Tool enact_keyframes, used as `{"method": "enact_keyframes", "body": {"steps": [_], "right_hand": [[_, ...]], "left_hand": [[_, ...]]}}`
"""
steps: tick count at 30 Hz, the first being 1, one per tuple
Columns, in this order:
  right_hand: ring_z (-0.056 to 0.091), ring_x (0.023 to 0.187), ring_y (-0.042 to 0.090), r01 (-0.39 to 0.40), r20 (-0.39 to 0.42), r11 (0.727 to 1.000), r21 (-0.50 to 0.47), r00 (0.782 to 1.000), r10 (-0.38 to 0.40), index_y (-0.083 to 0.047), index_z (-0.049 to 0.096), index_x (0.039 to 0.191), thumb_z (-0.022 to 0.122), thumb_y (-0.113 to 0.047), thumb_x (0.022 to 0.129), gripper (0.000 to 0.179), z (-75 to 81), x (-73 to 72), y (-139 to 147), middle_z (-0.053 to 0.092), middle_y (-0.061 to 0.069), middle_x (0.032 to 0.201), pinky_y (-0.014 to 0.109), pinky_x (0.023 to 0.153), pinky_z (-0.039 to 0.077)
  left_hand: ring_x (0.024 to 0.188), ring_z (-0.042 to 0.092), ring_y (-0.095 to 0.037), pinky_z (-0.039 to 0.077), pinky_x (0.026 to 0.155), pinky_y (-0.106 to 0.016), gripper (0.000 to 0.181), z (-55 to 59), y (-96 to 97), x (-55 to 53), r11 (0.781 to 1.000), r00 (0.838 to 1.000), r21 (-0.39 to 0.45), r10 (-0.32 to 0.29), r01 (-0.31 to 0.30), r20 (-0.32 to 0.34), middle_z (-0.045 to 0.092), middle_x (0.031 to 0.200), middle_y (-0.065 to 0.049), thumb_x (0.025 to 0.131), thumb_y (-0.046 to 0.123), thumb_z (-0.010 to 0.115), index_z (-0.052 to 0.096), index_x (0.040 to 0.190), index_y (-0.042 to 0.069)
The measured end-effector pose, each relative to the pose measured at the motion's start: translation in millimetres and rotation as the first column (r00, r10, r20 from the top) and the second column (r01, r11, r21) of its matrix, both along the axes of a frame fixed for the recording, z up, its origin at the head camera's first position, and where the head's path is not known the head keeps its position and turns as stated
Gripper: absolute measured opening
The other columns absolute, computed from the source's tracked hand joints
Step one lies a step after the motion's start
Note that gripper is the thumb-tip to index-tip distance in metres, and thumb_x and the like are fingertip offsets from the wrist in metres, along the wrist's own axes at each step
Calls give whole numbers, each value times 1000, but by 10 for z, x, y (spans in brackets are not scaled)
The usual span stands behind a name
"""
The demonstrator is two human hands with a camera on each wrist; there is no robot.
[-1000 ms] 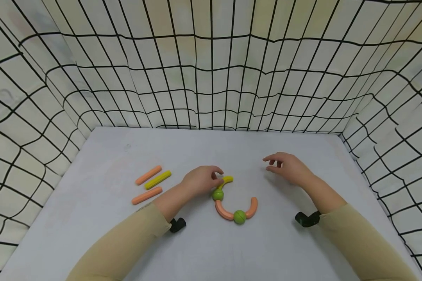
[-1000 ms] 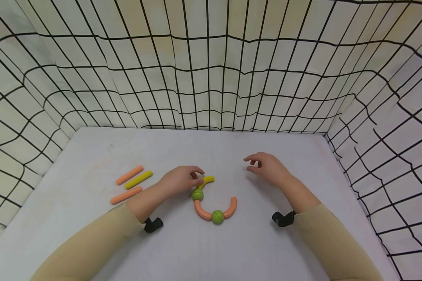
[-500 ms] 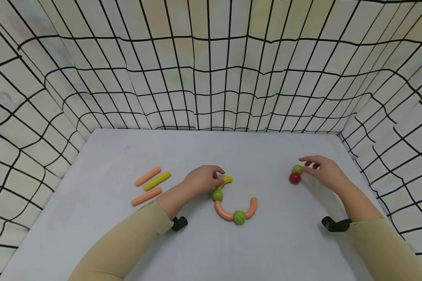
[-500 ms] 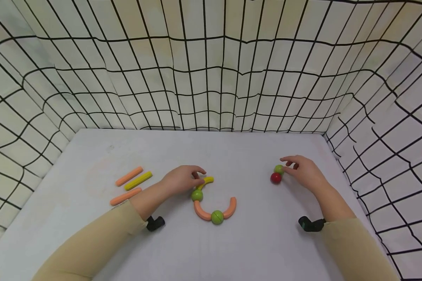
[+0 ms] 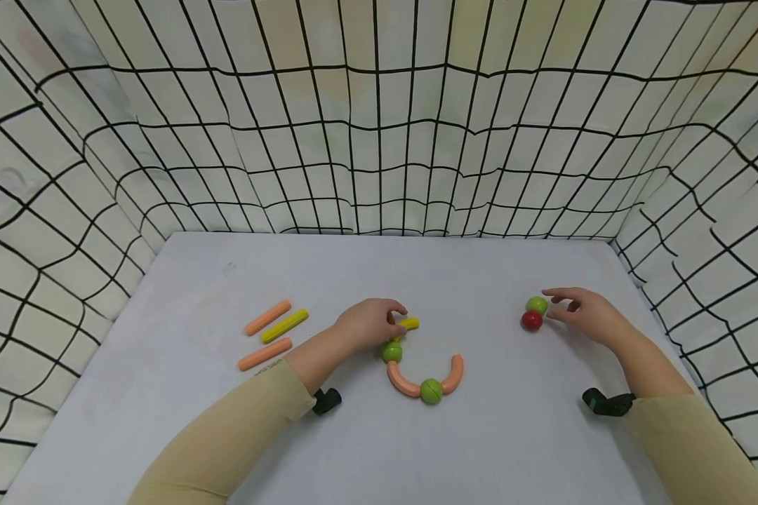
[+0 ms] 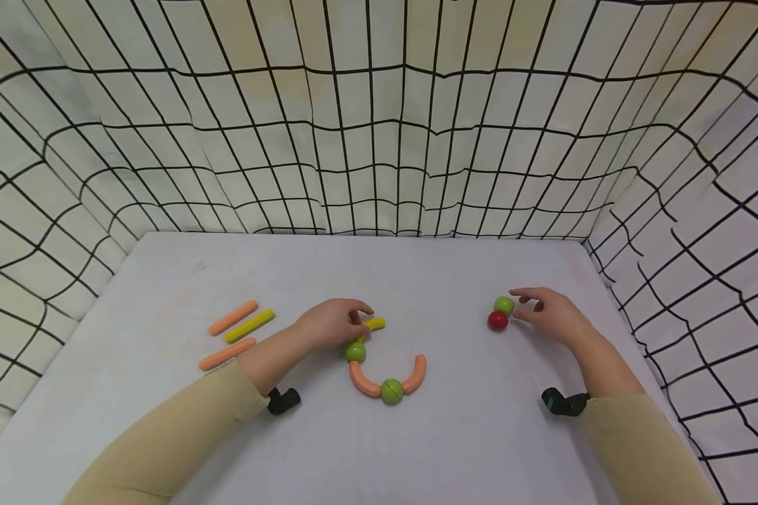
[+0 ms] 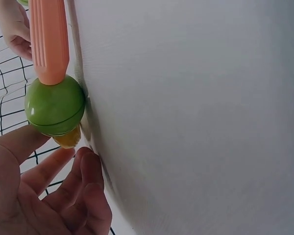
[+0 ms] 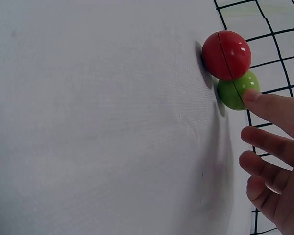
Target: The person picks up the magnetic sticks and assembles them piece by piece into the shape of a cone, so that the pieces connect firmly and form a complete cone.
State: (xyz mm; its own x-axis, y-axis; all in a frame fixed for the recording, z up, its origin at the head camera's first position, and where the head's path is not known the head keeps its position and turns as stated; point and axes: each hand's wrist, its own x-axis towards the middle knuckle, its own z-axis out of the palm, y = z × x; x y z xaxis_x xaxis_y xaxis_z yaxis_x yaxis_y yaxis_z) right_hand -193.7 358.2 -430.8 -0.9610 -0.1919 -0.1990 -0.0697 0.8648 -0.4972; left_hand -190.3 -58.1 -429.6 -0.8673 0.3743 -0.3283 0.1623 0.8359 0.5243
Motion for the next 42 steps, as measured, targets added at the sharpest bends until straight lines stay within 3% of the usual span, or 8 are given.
{"method": "enact_keyframes", "body": {"steps": [8,17,42], "right_hand": [[51,102,30,-25,42,1000,-3,999,25,-12,54,142,69,-24,94,52,-66,-75,-22,53,21,134,33,71,46],[52,97,30,-27,3,1000,15,1000,27,-11,56,140,68,-23,94,49,-100,-89,-40,59,19,118,33,69,45],[52,103,33,35,-29,999,35,999,-33,-12,54,142,68,-32,95,54,10,-68,-48,59,19,118,34,70,45]], "left_hand": [[81,58,-13,46,73,-31,35,-12,17,8,1000,1000,-1,-5,5,1,65,104,1,94,30,68,66,128,22],[79,58,-13,46,71,-30,33,-1,38,27,1000,1000,-15,9,-9,-2,65,104,1,95,30,67,66,127,21],[76,57,-14,45,66,-29,30,-23,84,34,999,999,-19,37,-37,-12,64,104,0,97,30,63,67,126,22]]}}
